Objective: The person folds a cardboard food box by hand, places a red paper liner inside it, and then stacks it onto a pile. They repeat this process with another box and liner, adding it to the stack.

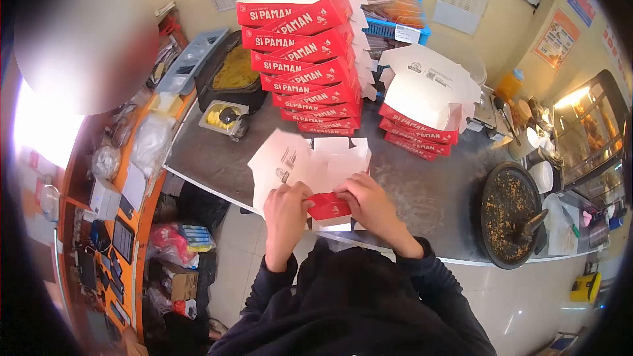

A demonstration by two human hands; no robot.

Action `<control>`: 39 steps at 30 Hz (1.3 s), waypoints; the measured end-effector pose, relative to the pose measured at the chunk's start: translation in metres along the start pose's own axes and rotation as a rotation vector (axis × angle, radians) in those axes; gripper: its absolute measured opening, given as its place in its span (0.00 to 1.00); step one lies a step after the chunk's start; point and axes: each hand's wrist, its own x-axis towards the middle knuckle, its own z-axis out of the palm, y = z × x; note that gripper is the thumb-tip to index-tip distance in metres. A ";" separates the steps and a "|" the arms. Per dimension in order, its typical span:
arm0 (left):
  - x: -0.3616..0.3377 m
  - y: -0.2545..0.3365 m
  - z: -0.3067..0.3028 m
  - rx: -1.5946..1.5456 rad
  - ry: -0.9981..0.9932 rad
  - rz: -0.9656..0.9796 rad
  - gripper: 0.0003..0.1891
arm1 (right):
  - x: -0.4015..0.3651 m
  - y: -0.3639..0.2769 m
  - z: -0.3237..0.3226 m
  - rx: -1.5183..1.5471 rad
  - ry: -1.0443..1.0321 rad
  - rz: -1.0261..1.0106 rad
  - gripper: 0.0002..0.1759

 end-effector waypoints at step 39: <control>0.017 -0.044 0.027 -0.923 -0.939 -0.108 0.13 | -0.020 0.013 -0.006 0.264 -0.078 0.017 0.20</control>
